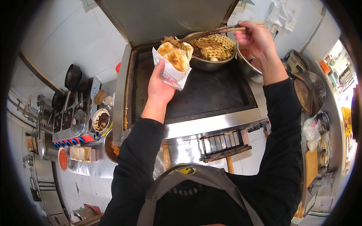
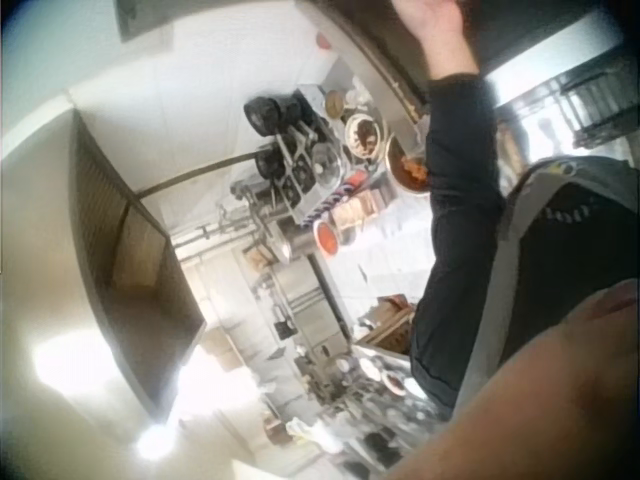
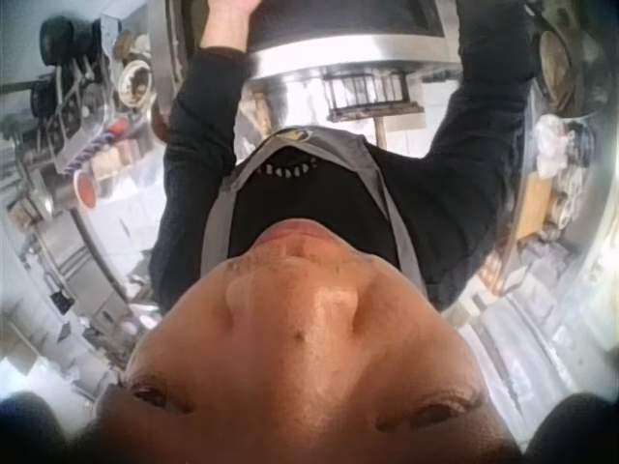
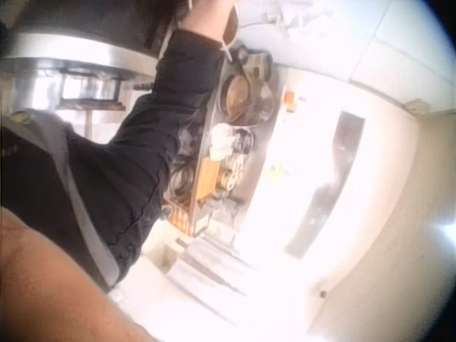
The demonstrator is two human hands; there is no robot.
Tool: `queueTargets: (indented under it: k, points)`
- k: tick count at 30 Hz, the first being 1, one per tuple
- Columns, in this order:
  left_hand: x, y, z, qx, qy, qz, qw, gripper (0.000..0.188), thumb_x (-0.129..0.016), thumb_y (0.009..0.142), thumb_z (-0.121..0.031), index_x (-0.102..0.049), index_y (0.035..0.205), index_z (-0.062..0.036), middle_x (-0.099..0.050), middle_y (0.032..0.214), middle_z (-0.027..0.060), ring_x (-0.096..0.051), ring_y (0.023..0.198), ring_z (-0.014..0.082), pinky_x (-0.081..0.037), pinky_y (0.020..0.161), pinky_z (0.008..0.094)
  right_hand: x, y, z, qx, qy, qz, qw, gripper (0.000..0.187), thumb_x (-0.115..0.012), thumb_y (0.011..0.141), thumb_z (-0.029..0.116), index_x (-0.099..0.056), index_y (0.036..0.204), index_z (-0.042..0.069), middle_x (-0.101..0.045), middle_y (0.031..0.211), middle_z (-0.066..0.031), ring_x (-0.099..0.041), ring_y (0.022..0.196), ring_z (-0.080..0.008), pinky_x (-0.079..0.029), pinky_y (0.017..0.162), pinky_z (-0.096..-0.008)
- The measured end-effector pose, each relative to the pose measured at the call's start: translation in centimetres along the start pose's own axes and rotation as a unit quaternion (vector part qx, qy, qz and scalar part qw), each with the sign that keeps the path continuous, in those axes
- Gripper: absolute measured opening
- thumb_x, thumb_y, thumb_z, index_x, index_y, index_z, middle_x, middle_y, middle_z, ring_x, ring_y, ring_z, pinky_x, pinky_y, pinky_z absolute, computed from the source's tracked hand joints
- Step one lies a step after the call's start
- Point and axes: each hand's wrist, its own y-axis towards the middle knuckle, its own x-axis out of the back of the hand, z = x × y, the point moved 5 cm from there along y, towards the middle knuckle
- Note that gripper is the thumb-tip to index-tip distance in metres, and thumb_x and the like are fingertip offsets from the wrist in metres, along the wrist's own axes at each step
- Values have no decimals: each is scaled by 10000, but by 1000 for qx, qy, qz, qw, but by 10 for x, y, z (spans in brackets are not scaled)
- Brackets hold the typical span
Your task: The person assembles two bao buns by spreading red sauce inside, then adding cooked noodles and egg with chopsticks. The filled buns are wrapped in paper and placed into a plastic bag. The person repeats the process for a second bun.
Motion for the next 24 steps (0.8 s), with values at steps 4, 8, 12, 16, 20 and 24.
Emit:
queueTargets:
  k: [4, 8, 12, 16, 20, 24]
  points:
    - [1, -17, -11, -6, -18, 7, 1000, 600, -693, 957, -287, -474, 1470, -68, -559, 1460, 110, -525, 1349, 319, -391, 1156, 507, -21, -9, -15, -56, -31, 27, 998, 206, -650, 953, 98, -666, 1021, -96, -731, 819, -215, -725, 623, -241, -621, 567, -302]
    - [2, -29, -22, -27, -7, 4, 1000, 606, -715, 940, -292, -485, 1455, -71, -582, 1421, 100, -556, 1312, 295, -421, 1131, 481, -39, -24, -11, -48, -68, 61, 995, 211, -656, 950, 104, -670, 1035, -88, -727, 795, -206, -717, 601, -230, -612, 555, -294]
    - [3, -35, -28, -62, 0, -16, 998, 565, -717, 934, -266, -515, 1423, -68, -626, 1360, 97, -608, 1247, 287, -473, 1084, 469, -53, -40, -4, -21, -71, 74, 995, 185, -659, 951, 110, -677, 1011, -64, -720, 764, -184, -704, 581, -205, -593, 531, -282]
    - [7, -37, -35, -75, 4, -34, 997, 541, -691, 951, -288, -521, 1420, -81, -636, 1360, 102, -618, 1246, 303, -494, 1063, 486, -44, -47, 32, 77, -73, 108, 988, 204, -680, 959, 175, -672, 1013, -21, -707, 714, -130, -655, 517, -153, -515, 459, -238]
    - [13, -50, -43, -97, -1, -60, 993, 569, -704, 939, -311, -517, 1426, -81, -632, 1372, 107, -626, 1239, 289, -521, 1039, 463, -7, -31, 52, 153, -207, -46, 965, 243, -714, 935, 236, -687, 980, -2, -699, 722, -96, -635, 526, -130, -495, 468, -246]
    - [10, -85, -54, -121, 4, -52, 991, 561, -685, 957, -306, -512, 1436, -70, -614, 1406, 113, -614, 1262, 269, -531, 1038, 441, -8, -4, -16, 133, -351, 12, 927, 302, -702, 937, 267, -741, 876, -27, -678, 637, -79, -655, 548, -145, -517, 546, -317]
